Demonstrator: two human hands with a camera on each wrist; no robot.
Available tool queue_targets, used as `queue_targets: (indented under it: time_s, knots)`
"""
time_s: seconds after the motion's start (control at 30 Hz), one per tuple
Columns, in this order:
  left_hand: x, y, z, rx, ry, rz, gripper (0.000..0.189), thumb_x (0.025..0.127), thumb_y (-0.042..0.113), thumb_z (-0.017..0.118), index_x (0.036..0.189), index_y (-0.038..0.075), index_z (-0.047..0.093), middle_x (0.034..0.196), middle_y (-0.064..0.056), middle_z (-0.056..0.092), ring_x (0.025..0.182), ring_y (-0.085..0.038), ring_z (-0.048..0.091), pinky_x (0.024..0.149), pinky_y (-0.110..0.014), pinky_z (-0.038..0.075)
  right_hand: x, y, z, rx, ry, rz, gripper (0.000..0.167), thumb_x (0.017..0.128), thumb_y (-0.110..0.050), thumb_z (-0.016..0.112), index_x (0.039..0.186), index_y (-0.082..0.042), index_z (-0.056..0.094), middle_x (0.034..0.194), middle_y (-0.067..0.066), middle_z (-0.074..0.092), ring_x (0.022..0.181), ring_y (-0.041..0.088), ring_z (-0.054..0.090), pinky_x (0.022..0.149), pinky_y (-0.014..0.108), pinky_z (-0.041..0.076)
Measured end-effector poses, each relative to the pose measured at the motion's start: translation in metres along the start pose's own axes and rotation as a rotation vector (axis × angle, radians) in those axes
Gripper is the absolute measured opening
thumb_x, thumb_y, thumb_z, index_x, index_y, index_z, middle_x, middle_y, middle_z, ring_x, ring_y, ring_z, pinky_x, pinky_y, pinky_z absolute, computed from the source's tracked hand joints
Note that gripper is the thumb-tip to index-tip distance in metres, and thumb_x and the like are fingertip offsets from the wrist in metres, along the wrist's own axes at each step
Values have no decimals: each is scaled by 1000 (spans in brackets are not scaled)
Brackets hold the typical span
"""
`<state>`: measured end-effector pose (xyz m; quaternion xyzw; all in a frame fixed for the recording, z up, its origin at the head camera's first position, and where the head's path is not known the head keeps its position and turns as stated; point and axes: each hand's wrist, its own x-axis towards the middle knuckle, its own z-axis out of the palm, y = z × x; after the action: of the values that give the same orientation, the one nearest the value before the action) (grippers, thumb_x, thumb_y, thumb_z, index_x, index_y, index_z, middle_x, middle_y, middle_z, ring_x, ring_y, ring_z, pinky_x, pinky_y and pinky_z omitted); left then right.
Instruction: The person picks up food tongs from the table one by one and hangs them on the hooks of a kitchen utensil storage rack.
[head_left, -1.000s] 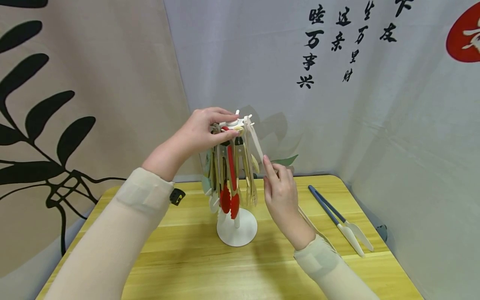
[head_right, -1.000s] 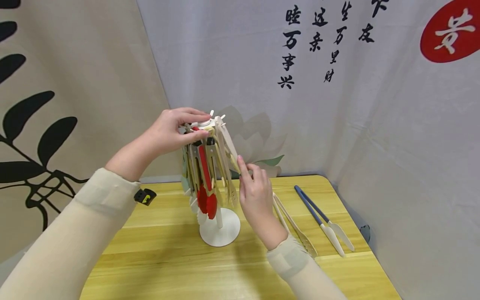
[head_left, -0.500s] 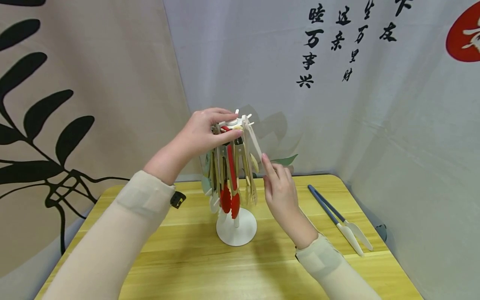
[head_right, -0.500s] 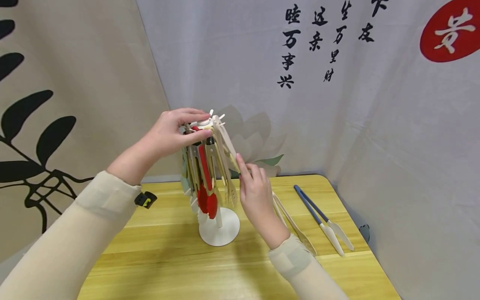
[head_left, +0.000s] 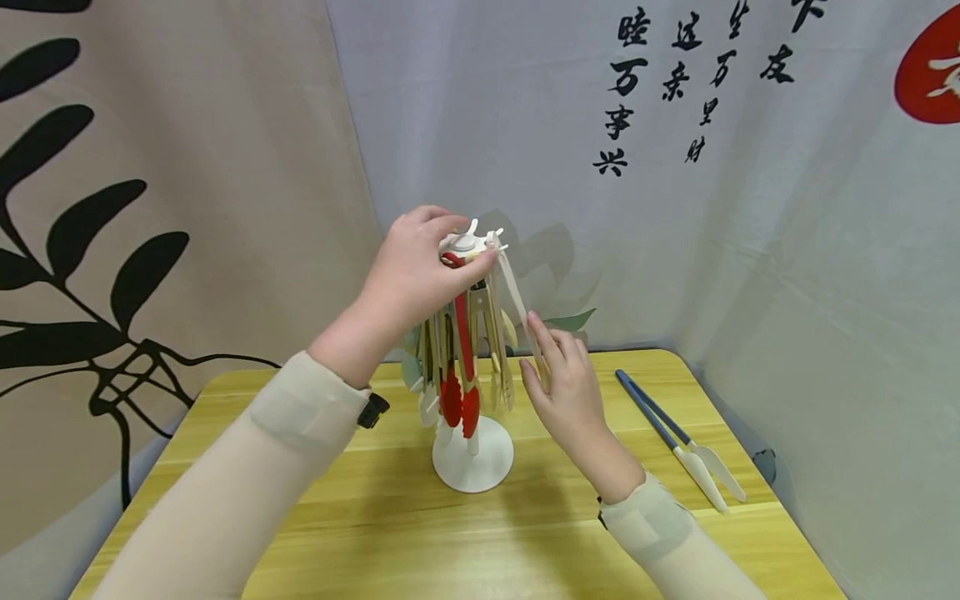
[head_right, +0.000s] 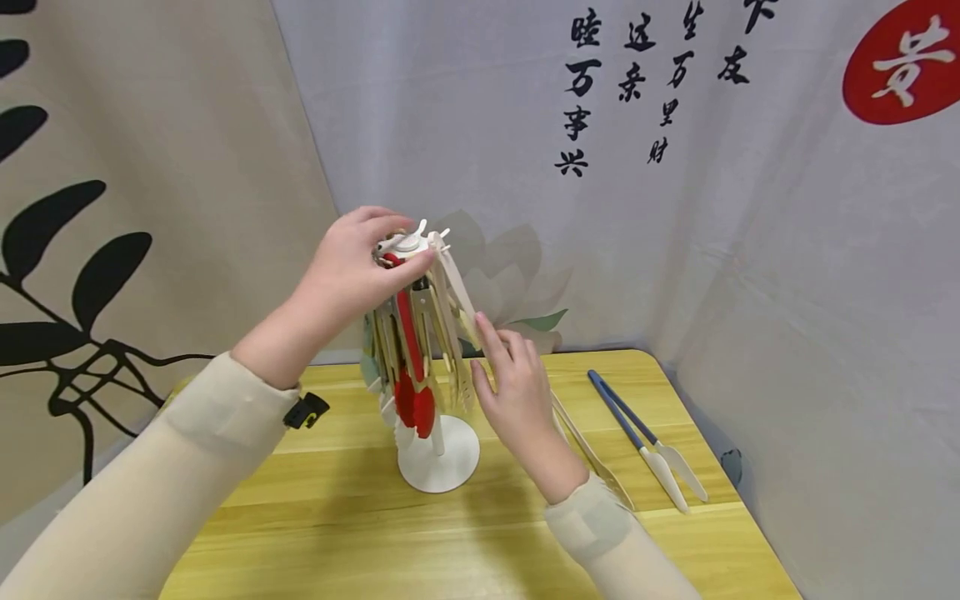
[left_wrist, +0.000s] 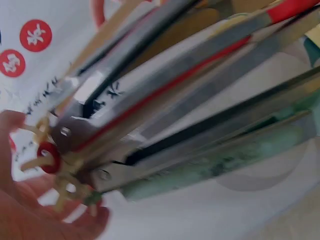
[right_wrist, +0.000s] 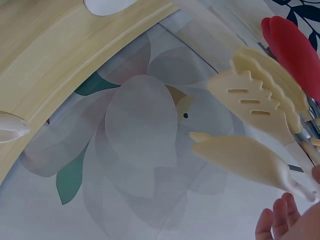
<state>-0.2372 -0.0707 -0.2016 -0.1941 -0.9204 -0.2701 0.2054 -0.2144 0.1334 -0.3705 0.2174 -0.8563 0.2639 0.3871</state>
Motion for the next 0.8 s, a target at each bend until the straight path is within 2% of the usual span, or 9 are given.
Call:
queue_targets:
  time_s: [0.13, 0.33, 0.43, 0.5, 0.63, 0.8]
  knots:
    - [-3, 9, -1, 57, -5, -83, 61, 82, 59, 56, 123, 15, 62, 127, -6, 52, 119, -25, 44, 94, -40, 45, -4, 5, -5, 38, -22, 48, 59, 92, -23, 60, 146, -23, 37, 116, 10, 55, 98, 24, 51, 78, 38, 44]
    - [-5, 20, -1, 135, 6, -121, 50, 84, 54, 52, 105, 11, 67, 113, -8, 53, 105, -27, 44, 82, -38, 48, -13, 20, -11, 33, -11, 92, 61, 91, -23, 62, 146, -26, 37, 114, 8, 55, 97, 25, 50, 74, 38, 44]
    - [-5, 25, -1, 224, -21, -136, 52, 87, 55, 45, 107, 12, 66, 113, -8, 54, 105, -29, 41, 79, -39, 48, -19, 30, -14, 23, -18, 131, 62, 90, -23, 63, 146, -26, 36, 113, 9, 55, 99, 27, 50, 76, 41, 43]
    - [-5, 28, -1, 291, -46, -142, 56, 89, 56, 40, 114, 13, 64, 114, -9, 53, 107, -30, 38, 81, -39, 46, -23, 37, -17, 7, -49, 188, 61, 91, -25, 62, 147, -28, 35, 115, 9, 54, 101, 27, 49, 76, 42, 43]
    - [-4, 32, -1, 385, -94, -159, 61, 91, 57, 32, 120, 12, 61, 115, -10, 51, 105, -33, 36, 81, -40, 43, -31, 53, -23, -58, -182, 323, 62, 93, -32, 58, 148, -28, 32, 124, 12, 48, 108, 31, 47, 74, 45, 45]
    - [-5, 34, -1, 336, -109, -203, 59, 91, 56, 33, 118, 10, 60, 119, -12, 48, 98, -35, 42, 75, -43, 49, -42, 74, -28, -112, -450, 465, 72, 92, -39, 57, 152, -20, 21, 136, 21, 37, 122, 39, 38, 85, 55, 44]
